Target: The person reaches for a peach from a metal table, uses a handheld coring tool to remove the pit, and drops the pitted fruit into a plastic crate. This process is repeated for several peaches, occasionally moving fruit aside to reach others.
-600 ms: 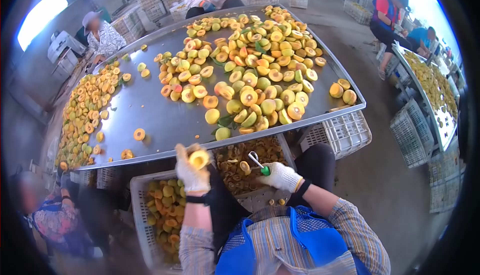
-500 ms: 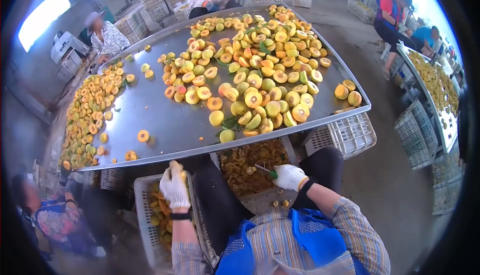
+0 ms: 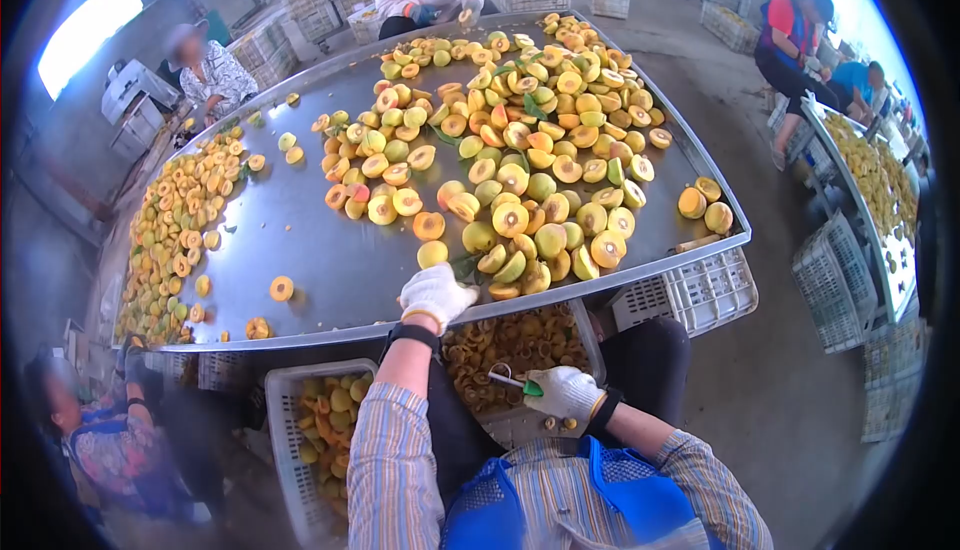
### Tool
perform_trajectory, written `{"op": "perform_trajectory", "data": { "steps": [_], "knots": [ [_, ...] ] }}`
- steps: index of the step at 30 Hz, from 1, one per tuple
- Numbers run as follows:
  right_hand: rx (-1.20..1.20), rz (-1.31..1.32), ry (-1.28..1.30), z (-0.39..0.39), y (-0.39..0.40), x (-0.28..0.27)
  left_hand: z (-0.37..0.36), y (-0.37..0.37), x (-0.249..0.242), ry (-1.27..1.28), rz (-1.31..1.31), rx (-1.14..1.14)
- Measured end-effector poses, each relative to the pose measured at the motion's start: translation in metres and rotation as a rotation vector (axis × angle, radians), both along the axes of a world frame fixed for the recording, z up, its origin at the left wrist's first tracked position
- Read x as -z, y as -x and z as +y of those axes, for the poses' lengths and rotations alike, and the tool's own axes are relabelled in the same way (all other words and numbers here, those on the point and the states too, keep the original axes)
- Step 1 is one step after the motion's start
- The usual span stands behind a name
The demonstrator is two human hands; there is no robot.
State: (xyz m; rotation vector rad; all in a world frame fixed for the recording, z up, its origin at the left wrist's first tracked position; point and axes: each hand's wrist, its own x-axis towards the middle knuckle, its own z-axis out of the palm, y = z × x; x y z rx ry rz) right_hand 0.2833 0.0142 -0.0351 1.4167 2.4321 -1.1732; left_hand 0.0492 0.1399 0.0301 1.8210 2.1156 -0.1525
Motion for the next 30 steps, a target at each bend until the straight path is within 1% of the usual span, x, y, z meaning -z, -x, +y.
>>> {"op": "perform_trajectory", "data": {
  "steps": [1,3,4,5,7,8,9,11,13,15,17,19,20,21,23,24,25,26,27,29,30],
  "knots": [
    [0.073,0.009,0.008,0.000,0.000,-0.003,-0.006,0.011,0.002,-0.003,0.006,-0.005],
    [0.185,0.145,-0.056,0.000,-0.006,-0.010,-0.028,0.033,0.009,-0.276,-0.843,-0.135],
    [0.250,0.108,-0.034,0.001,-0.005,-0.011,-0.041,0.034,0.007,-0.311,-1.310,-0.333],
    [0.298,0.124,-0.022,0.001,-0.007,-0.003,-0.051,0.047,0.007,-0.230,-1.557,-0.344],
    [0.348,0.165,0.035,0.001,-0.006,-0.023,-0.083,0.030,-0.004,-0.269,-2.080,-0.275],
    [0.339,0.166,0.034,-0.001,-0.005,-0.028,-0.092,0.025,-0.002,-0.254,-2.178,-0.292],
    [0.338,0.192,-0.014,-0.004,-0.005,-0.030,-0.101,0.017,-0.006,-0.220,-2.306,-0.368],
    [0.343,0.209,-0.057,-0.011,-0.006,-0.042,-0.113,0.010,0.000,-0.178,-2.301,-0.401],
    [0.391,0.245,-0.063,-0.019,-0.003,-0.063,-0.125,-0.003,0.001,-0.212,-2.297,-0.388],
    [0.389,0.245,-0.089,-0.026,-0.003,-0.078,-0.135,-0.014,-0.003,-0.281,-2.068,-0.404],
    [0.363,0.239,-0.108,-0.030,-0.003,-0.089,-0.139,-0.018,-0.001,-0.262,-2.077,-0.393],
    [0.352,0.255,-0.125,-0.034,-0.003,-0.093,-0.144,-0.021,0.011,-0.116,-2.475,-0.371],
    [0.345,0.274,-0.141,-0.036,-0.003,-0.094,-0.147,-0.024,0.017,-0.116,-2.475,-0.453],
    [0.345,0.272,-0.140,-0.036,-0.004,-0.094,-0.148,-0.030,0.018,-0.113,-2.476,-0.455],
    [0.294,0.221,-0.176,-0.036,-0.004,-0.091,-0.152,-0.043,0.019,-0.179,-2.384,-0.789],
    [0.295,0.219,-0.173,-0.036,-0.005,-0.088,-0.151,-0.045,0.025,-0.174,-2.412,-0.764],
    [0.230,0.238,-0.251,-0.035,-0.007,-0.083,-0.152,-0.045,0.030,-0.173,-2.411,-0.767],
    [0.165,0.258,-0.328,-0.034,-0.007,-0.079,-0.152,-0.044,0.034,-0.197,-2.333,-0.711],
    [0.167,0.259,-0.324,-0.033,-0.008,-0.076,-0.153,-0.045,0.030,-0.218,-2.252,-0.655],
    [0.047,0.247,-0.525,-0.030,-0.009,-0.072,-0.158,-0.049,0.022,-0.227,-2.211,-0.642],
    [0.034,0.209,-0.545,-0.029,-0.008,-0.071,-0.160,-0.054,0.016,-0.253,-2.184,-0.673]
  ]
}}
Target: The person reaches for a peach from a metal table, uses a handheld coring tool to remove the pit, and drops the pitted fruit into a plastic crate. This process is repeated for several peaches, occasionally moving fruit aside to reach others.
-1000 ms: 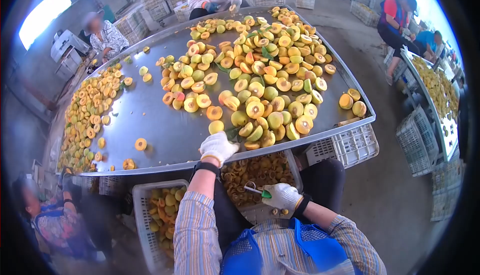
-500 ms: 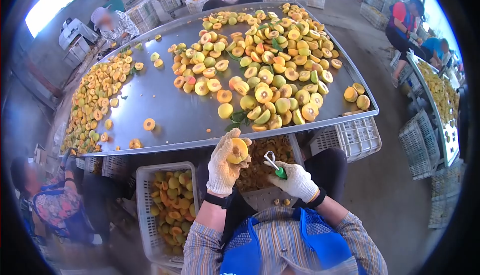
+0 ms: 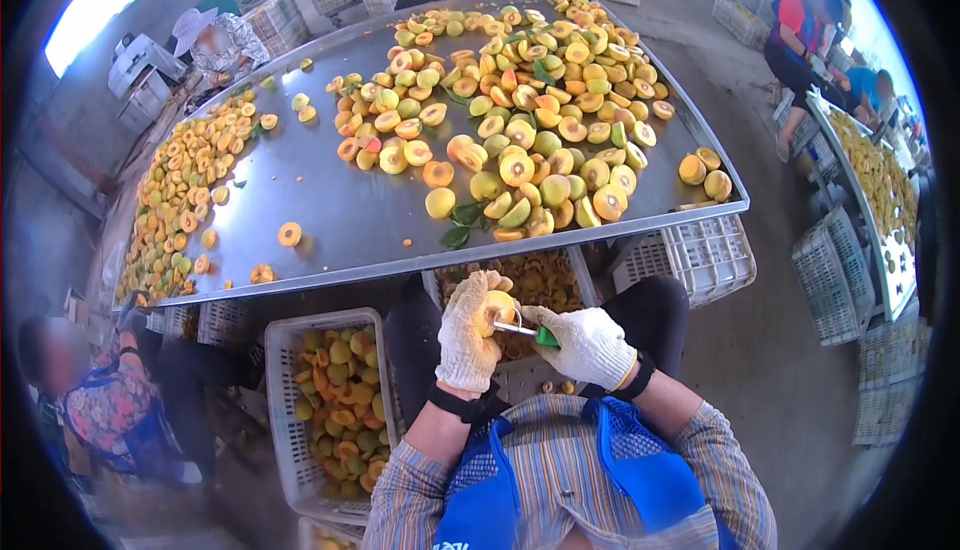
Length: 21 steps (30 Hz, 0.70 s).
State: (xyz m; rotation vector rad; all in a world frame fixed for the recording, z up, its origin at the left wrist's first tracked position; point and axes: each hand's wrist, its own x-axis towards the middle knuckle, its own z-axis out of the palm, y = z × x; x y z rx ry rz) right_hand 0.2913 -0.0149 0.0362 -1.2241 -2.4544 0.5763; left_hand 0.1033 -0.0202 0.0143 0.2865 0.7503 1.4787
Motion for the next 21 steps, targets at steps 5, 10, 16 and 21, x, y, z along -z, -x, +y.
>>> {"op": "perform_trajectory", "data": {
  "steps": [5,10,16,21],
  "knots": [
    [-0.026,-0.109,0.004,0.003,0.001,-0.007,-0.006,-0.013,-0.015,0.099,0.100,0.002],
    [-0.010,-0.159,0.061,0.003,-0.001,-0.004,-0.012,-0.019,-0.011,0.078,0.116,-0.026],
    [-0.065,-0.157,0.228,0.006,-0.002,0.017,-0.019,-0.028,-0.010,0.119,0.040,-0.061],
    [-0.112,-0.285,0.232,0.015,-0.003,0.019,-0.020,-0.036,-0.018,0.091,0.148,-0.060]
  ]
}}
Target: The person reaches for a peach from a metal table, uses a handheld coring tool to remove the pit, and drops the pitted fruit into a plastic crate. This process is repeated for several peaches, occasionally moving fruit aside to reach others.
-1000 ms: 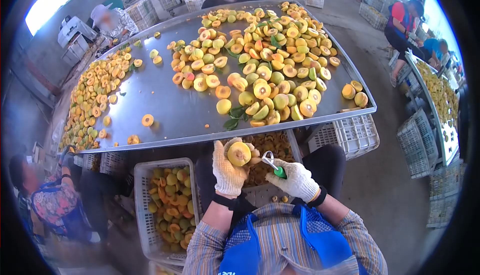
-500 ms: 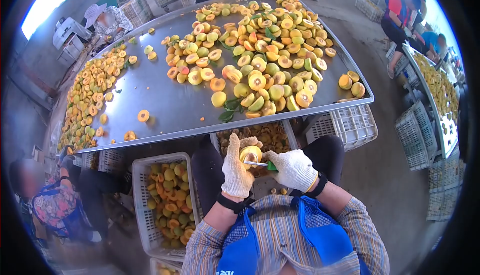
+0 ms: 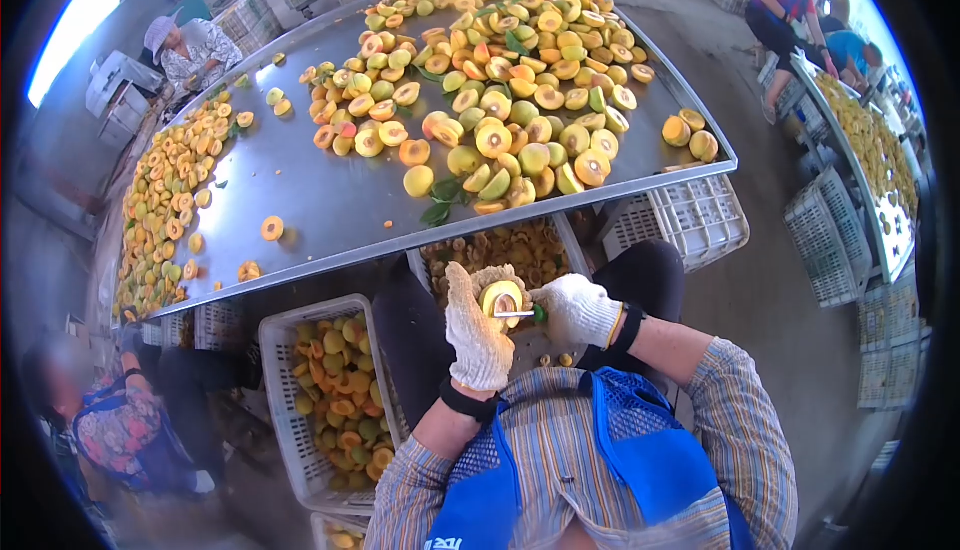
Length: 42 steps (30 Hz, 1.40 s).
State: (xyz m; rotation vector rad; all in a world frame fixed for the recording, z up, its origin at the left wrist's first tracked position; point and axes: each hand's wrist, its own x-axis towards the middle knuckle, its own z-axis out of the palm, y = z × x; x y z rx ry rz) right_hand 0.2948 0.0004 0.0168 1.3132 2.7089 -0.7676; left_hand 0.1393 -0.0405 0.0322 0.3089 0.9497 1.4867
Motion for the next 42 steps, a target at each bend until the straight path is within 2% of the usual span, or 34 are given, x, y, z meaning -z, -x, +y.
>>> {"op": "perform_trajectory", "data": {
  "steps": [2,7,10,12,14,15,18,19,20,21,22,23,24,26,28,30,32,33,35,36,38,40,42],
  "knots": [
    [0.087,0.079,0.184,-0.003,0.004,0.000,0.001,0.000,-0.007,0.012,0.015,0.016],
    [0.073,0.155,0.126,-0.012,0.007,0.003,0.000,0.002,-0.005,0.024,0.104,0.064],
    [0.030,0.318,0.426,-0.018,0.004,-0.014,0.005,0.012,-0.018,0.021,0.104,0.157],
    [0.062,0.226,0.471,-0.013,0.007,-0.019,0.010,0.018,-0.021,-0.075,0.204,0.203],
    [0.020,0.036,0.303,-0.002,0.004,-0.013,0.015,0.019,-0.020,-0.015,0.300,0.257],
    [0.008,-0.023,0.246,0.002,0.005,-0.029,0.014,0.018,-0.026,0.012,0.335,0.254],
    [0.092,0.183,0.269,-0.008,0.012,-0.011,0.014,0.021,-0.033,-0.024,0.261,0.232],
    [0.061,0.321,0.250,-0.016,0.011,-0.001,0.015,0.023,-0.030,-0.026,0.260,0.229],
    [0.067,0.445,0.423,-0.022,0.018,0.009,0.015,0.025,-0.025,-0.077,0.135,0.290],
    [0.039,0.662,0.264,-0.025,0.029,0.013,0.015,0.027,-0.025,-0.127,0.013,0.349],
    [0.012,0.877,0.099,-0.025,0.036,0.015,0.015,0.029,-0.025,-0.125,0.015,0.345],
    [0.000,0.489,0.218,-0.016,0.024,0.013,0.015,0.029,-0.026,-0.110,0.235,0.396],
    [-0.010,0.100,0.330,-0.006,0.016,-0.019,0.015,0.030,-0.027,-0.092,0.455,0.446],
    [-0.060,0.156,0.274,-0.012,0.017,-0.006,0.018,0.031,-0.013,-0.185,0.481,0.450],
    [-0.142,0.906,0.889,-0.027,0.021,0.006,0.028,0.028,-0.004,-0.657,-0.258,0.507],
    [0.028,0.652,1.196,-0.028,0.023,-0.008,0.031,0.022,-0.003,-0.662,-0.363,0.432],
    [0.041,0.663,1.047,-0.025,0.025,-0.001,0.030,0.022,-0.006,-0.182,-0.360,0.036],
    [0.034,0.619,0.974,-0.021,0.026,0.008,0.035,0.030,0.002,-0.074,-0.349,-0.040],
    [0.089,0.583,0.837,-0.017,0.026,0.007,0.043,0.058,0.016,-0.044,-0.309,-0.196],
    [0.180,0.455,0.727,-0.016,0.024,-0.003,0.044,0.077,0.019,-0.071,-0.310,-0.253],
    [0.198,0.225,0.463,0.000,0.015,0.010,0.024,0.119,0.020,-0.044,0.045,-0.388],
    [0.038,-0.151,0.054,0.014,-0.006,0.065,-0.004,0.172,0.024,0.197,0.432,-0.400],
    [0.060,-0.187,0.072,0.017,-0.007,0.046,-0.018,0.196,0.024,0.446,1.631,-0.313]
  ]
}}
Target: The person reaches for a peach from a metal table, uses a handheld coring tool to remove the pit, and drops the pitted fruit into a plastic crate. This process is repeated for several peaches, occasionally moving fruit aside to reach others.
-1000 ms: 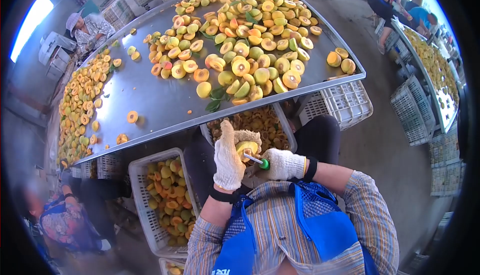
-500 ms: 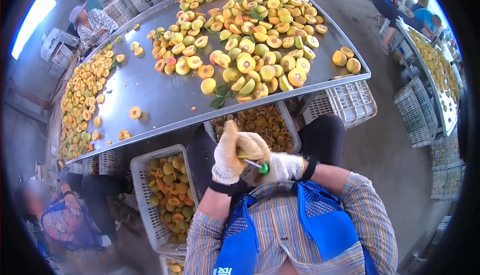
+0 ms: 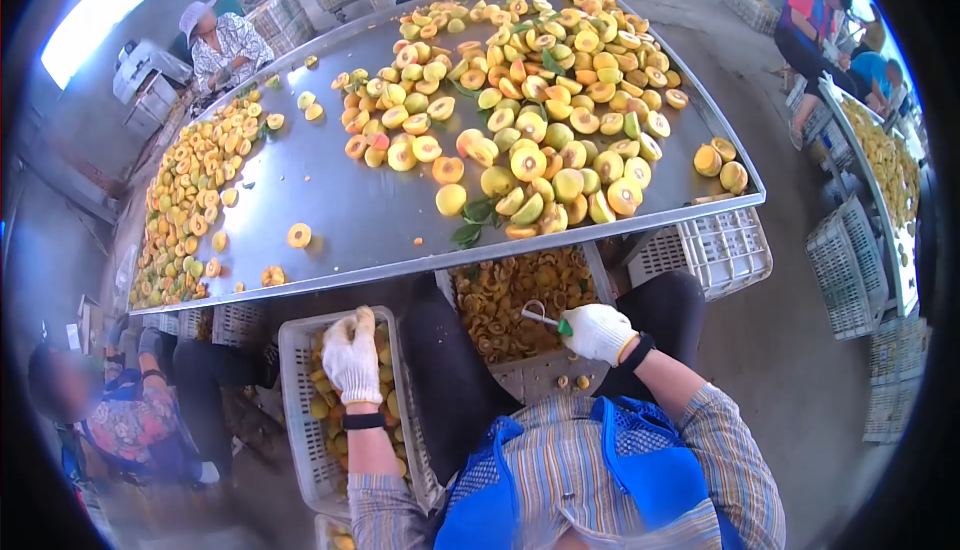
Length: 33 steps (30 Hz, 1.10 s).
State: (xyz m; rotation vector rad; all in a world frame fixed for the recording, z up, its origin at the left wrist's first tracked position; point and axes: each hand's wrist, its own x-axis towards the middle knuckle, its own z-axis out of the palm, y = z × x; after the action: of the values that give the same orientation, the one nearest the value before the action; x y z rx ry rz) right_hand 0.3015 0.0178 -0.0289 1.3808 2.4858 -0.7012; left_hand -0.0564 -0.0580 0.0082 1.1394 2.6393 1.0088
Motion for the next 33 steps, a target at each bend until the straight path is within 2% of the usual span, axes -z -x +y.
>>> {"op": "perform_trajectory", "data": {
  "steps": [1,2,4,6,8,10,11,16,18,20,22,23,25,26,28,30,32,33],
  "knots": [
    [0.104,0.100,0.017,0.000,0.003,-0.005,-0.001,0.003,0.001,-0.086,0.331,0.086],
    [0.209,0.203,0.034,0.002,0.006,-0.007,0.008,0.003,0.004,-0.088,0.334,0.086],
    [0.196,0.192,0.032,0.007,0.007,0.000,0.047,-0.029,-0.015,-0.365,0.319,0.466],
    [0.133,0.251,0.038,0.005,0.005,0.010,0.098,-0.065,-0.017,-0.409,0.273,0.775],
    [0.107,0.232,0.009,0.002,0.009,0.013,0.149,-0.091,-0.005,-0.155,0.246,0.925],
    [0.099,0.208,0.044,0.002,0.010,0.010,0.196,-0.102,0.022,0.052,0.367,0.958],
    [0.108,0.207,0.042,0.004,0.008,0.009,0.211,-0.109,0.021,0.234,0.404,0.940],
    [0.132,0.313,0.047,0.007,-0.001,0.014,0.220,-0.116,0.020,0.451,0.440,0.973],
    [0.138,0.309,0.056,0.010,-0.002,0.013,0.209,-0.109,0.019,0.481,0.280,0.858],
    [0.146,0.298,0.061,0.010,-0.002,0.010,0.199,-0.093,0.013,0.515,-0.134,0.920],
    [0.153,0.320,0.046,0.006,-0.003,0.010,0.198,-0.088,0.017,0.505,-0.281,0.894],
    [0.165,0.332,0.035,0.004,-0.005,0.010,0.195,-0.085,0.020,0.502,-0.274,0.899],
    [0.181,0.345,0.023,0.002,-0.008,0.005,0.184,-0.085,0.012,0.213,-0.674,0.878],
    [0.188,0.333,0.032,0.001,-0.009,0.001,0.178,-0.083,0.008,0.215,-0.671,0.881],
    [0.195,0.320,0.043,0.000,-0.012,-0.003,0.154,-0.090,-0.026,0.047,-0.959,0.802],
    [0.237,0.336,0.025,0.000,-0.011,-0.004,0.130,-0.092,-0.040,0.076,-0.888,0.908],
    [0.248,0.331,0.027,0.003,-0.013,0.000,0.109,-0.093,-0.038,0.091,-0.962,1.000],
    [0.268,0.324,0.031,0.004,-0.013,0.003,0.098,-0.100,-0.047,0.211,-0.977,1.056]
  ]
}}
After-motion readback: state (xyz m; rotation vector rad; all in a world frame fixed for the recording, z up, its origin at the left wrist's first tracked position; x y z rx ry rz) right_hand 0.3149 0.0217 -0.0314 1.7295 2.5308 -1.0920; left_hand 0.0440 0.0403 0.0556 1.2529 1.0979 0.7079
